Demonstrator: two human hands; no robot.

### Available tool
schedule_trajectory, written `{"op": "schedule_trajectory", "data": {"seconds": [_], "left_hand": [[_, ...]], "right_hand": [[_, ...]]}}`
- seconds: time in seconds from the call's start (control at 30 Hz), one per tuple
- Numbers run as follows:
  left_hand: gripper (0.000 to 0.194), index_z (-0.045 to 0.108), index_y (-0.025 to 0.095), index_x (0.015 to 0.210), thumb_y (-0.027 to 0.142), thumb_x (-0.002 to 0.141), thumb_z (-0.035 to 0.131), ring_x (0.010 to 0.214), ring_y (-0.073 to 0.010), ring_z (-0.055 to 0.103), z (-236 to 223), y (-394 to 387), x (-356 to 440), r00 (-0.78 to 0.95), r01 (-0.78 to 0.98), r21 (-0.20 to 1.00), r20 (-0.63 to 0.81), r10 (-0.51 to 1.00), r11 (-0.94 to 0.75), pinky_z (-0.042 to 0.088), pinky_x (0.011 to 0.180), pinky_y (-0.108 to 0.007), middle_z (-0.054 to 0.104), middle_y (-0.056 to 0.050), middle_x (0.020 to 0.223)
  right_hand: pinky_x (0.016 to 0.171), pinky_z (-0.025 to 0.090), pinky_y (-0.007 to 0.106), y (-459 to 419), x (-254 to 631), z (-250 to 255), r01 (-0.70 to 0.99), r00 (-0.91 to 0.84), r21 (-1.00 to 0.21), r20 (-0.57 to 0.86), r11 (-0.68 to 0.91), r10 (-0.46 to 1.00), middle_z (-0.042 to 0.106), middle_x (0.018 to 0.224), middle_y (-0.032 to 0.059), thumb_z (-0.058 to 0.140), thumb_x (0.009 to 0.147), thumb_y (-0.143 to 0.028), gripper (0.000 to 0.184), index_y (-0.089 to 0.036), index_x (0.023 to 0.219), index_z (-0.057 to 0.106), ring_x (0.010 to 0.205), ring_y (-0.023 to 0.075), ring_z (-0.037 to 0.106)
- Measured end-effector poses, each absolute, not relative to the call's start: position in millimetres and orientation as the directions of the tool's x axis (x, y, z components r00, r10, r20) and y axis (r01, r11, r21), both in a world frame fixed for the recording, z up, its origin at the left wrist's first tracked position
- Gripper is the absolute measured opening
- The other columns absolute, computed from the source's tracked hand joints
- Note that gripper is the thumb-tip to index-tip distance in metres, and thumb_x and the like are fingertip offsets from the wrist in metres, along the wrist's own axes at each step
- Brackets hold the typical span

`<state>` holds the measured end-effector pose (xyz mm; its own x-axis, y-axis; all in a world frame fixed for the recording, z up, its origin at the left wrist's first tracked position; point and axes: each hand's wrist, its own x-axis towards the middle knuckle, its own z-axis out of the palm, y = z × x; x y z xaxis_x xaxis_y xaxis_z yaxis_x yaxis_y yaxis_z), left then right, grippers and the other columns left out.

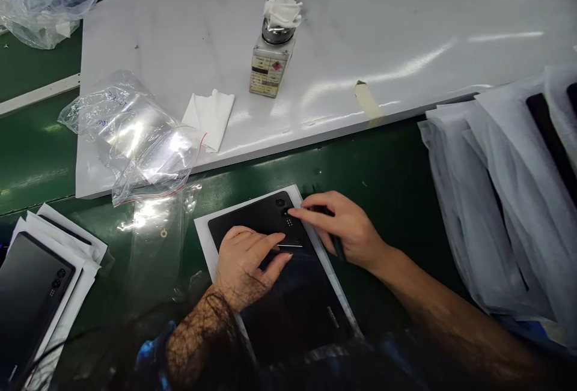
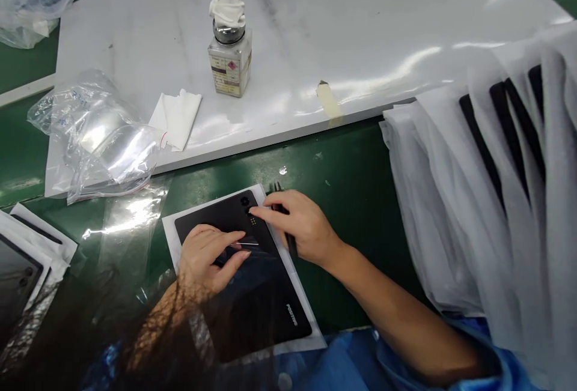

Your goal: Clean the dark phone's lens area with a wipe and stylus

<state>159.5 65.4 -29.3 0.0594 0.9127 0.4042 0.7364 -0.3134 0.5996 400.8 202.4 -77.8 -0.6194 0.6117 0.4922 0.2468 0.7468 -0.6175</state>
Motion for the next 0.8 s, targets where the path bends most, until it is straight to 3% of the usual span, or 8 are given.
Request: {"op": "schedule_trajectory", "data": {"seconds": [0.07,0.2,0.33,0.53,0.7,0.8], "left_hand": [[0.009,0.085,0.026,0.126,0.024,0.117,0.084,0.068,-0.0229,0.095,-30.6,66.2,159.5,0.059,0.738,0.595,0.412,0.909,-0.318,0.081,0.072,-0.042,0.1,0.004,0.087],[0.008,0.085,0.027,0.126,0.027,0.119,0.082,0.068,-0.0229,0.095,-33.5,65.8,159.6,0.049,0.739,0.596,0.419,0.907,-0.315,0.081,0.072,-0.041,0.1,0.005,0.087],[0.016,0.089,0.026,0.126,0.023,0.111,0.089,0.069,-0.0227,0.095,-37.4,63.0,159.0,0.042,0.727,0.615,0.407,0.913,-0.307,0.08,0.075,-0.04,0.1,0.003,0.088],[0.039,0.09,0.027,0.131,0.012,0.096,0.096,0.063,-0.0233,0.092,-47.8,65.1,160.5,0.002,0.695,0.654,0.412,0.911,-0.297,0.081,0.075,-0.043,0.101,0.005,0.088],[0.055,0.084,0.037,0.129,0.01,0.087,0.106,0.069,-0.0255,0.096,-38.4,48.2,178.5,-0.044,0.649,0.719,0.361,0.931,-0.248,0.089,0.079,-0.048,0.102,0.009,0.086],[0.041,0.083,0.038,0.127,0.031,0.097,0.11,0.062,-0.0255,0.091,-21.7,24.5,180.9,-0.058,0.692,0.695,0.321,0.945,-0.194,0.086,0.067,-0.044,0.097,0.008,0.075]], "right_hand": [[0.079,0.059,0.037,200.8,399.1,-78.6,0.225,-0.675,-0.432,0.576,0.873,0.46,0.086,0.111,0.005,0.054,0.13,-0.012,0.043,-0.029,0.141,0.092,0.091,0.0217,0.077],[0.079,0.051,0.037,199.7,393.4,-70.5,0.29,-0.716,-0.32,0.552,0.902,0.427,0.081,0.105,0.0023,0.056,0.13,-0.005,0.043,-0.026,0.147,0.09,0.089,0.0205,0.071],[0.08,0.049,0.038,197.0,393.2,-66.0,0.386,-0.676,-0.286,0.559,0.877,0.48,0.082,0.103,0.0019,0.063,0.126,-0.001,0.042,-0.027,0.139,0.093,0.091,0.0213,0.071],[0.086,0.058,0.038,203.0,388.6,-79.5,0.408,-0.657,-0.283,0.569,0.868,0.494,0.09,0.116,0.0083,0.064,0.116,0.006,0.052,-0.026,0.142,0.096,0.101,0.0245,0.078],[0.091,0.06,0.043,221.4,351.7,-70.9,0.497,-0.707,-0.304,0.402,0.813,0.582,0.093,0.127,0.0144,0.07,0.111,0.003,0.049,-0.026,0.14,0.098,0.109,0.0309,0.081],[0.094,0.059,0.045,215.8,312.4,-58.3,0.472,-0.737,-0.31,0.376,0.825,0.562,0.092,0.126,0.0142,0.073,0.116,-0.007,0.036,-0.025,0.139,0.094,0.112,0.0335,0.081]]}}
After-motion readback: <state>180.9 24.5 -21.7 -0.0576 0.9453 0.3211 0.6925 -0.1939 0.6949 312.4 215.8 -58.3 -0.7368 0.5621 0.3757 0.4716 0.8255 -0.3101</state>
